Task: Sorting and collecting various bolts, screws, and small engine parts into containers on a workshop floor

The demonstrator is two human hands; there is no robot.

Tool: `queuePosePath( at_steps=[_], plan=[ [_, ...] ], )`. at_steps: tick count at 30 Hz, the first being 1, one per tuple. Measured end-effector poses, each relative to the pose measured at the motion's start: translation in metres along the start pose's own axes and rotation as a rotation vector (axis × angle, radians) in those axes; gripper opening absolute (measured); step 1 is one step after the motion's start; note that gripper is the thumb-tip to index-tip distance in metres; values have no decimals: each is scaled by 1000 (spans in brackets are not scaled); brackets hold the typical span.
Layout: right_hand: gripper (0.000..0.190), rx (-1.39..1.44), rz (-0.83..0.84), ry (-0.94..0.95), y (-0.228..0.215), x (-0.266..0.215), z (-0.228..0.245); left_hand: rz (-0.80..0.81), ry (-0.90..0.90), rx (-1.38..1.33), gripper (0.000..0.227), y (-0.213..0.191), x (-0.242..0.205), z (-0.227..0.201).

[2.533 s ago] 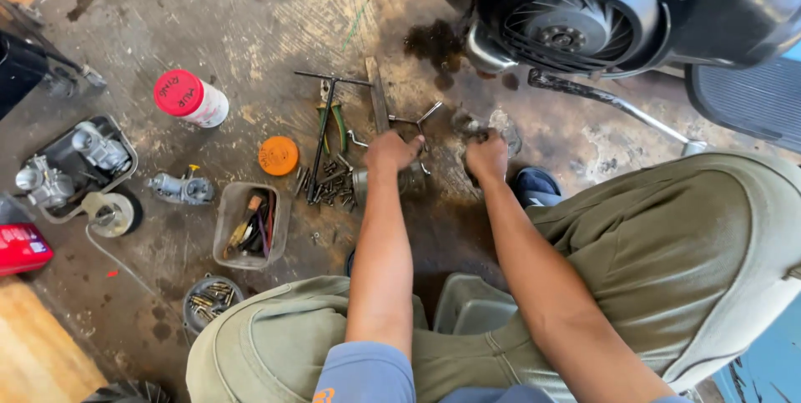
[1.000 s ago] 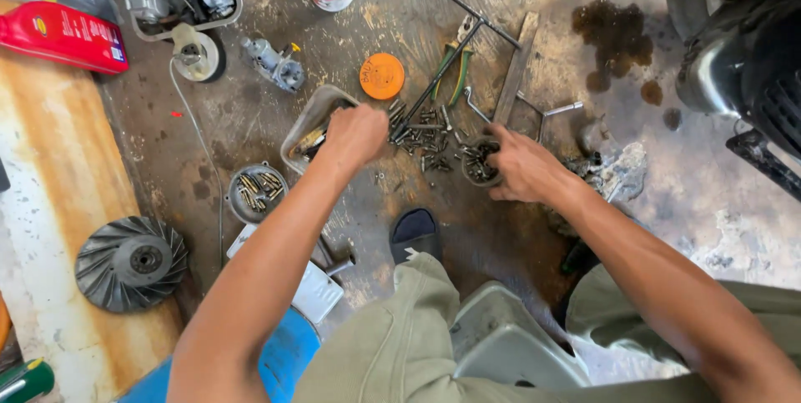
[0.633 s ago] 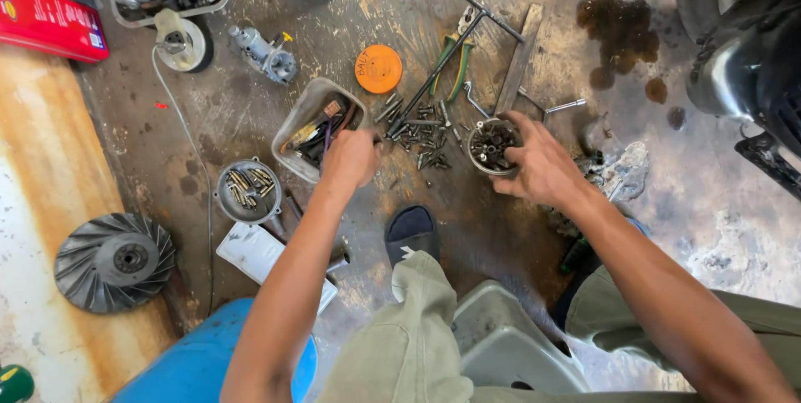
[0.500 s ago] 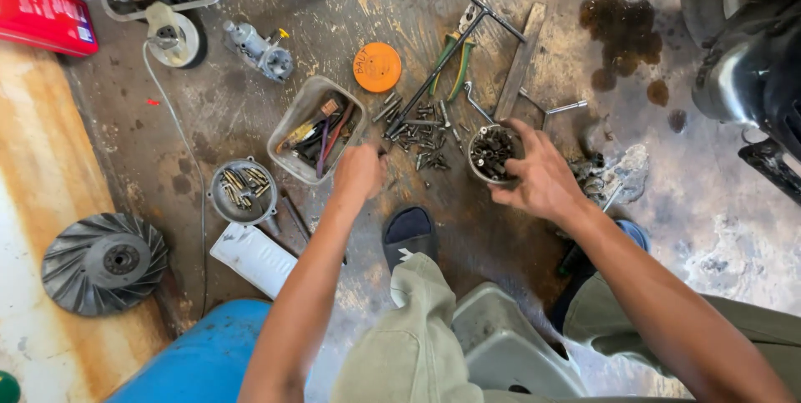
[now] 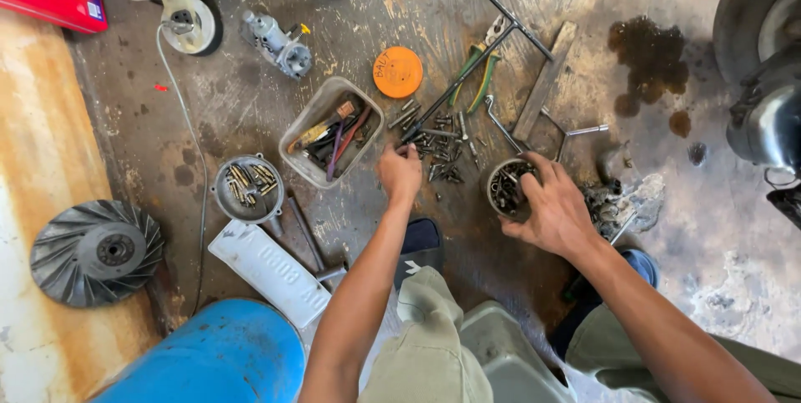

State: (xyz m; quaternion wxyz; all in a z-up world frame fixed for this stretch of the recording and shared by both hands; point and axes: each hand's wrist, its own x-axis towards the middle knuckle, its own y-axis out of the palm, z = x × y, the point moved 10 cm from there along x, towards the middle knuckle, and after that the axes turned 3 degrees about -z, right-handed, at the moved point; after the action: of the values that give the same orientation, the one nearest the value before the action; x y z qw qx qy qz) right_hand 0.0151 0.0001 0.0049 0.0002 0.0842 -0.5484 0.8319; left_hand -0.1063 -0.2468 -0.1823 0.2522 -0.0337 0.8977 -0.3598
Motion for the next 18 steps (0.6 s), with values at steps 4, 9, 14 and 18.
queuePosePath(
  at_steps=[4,9,14,18],
  plan=[
    [57,29,8,14,3,1,-4,-60,-37,-6,28,17,21,17],
    [62,-3,13,27,4,0,-7,-100,-106,-140,30,25,18,-8],
    [63,4,25,65,4,5,-11,-101,-136,-296,22,17,36,-59],
    [61,12,-16,51,-2,12,-4,-158,-77,-276,14,31,89,-73]
  ],
)
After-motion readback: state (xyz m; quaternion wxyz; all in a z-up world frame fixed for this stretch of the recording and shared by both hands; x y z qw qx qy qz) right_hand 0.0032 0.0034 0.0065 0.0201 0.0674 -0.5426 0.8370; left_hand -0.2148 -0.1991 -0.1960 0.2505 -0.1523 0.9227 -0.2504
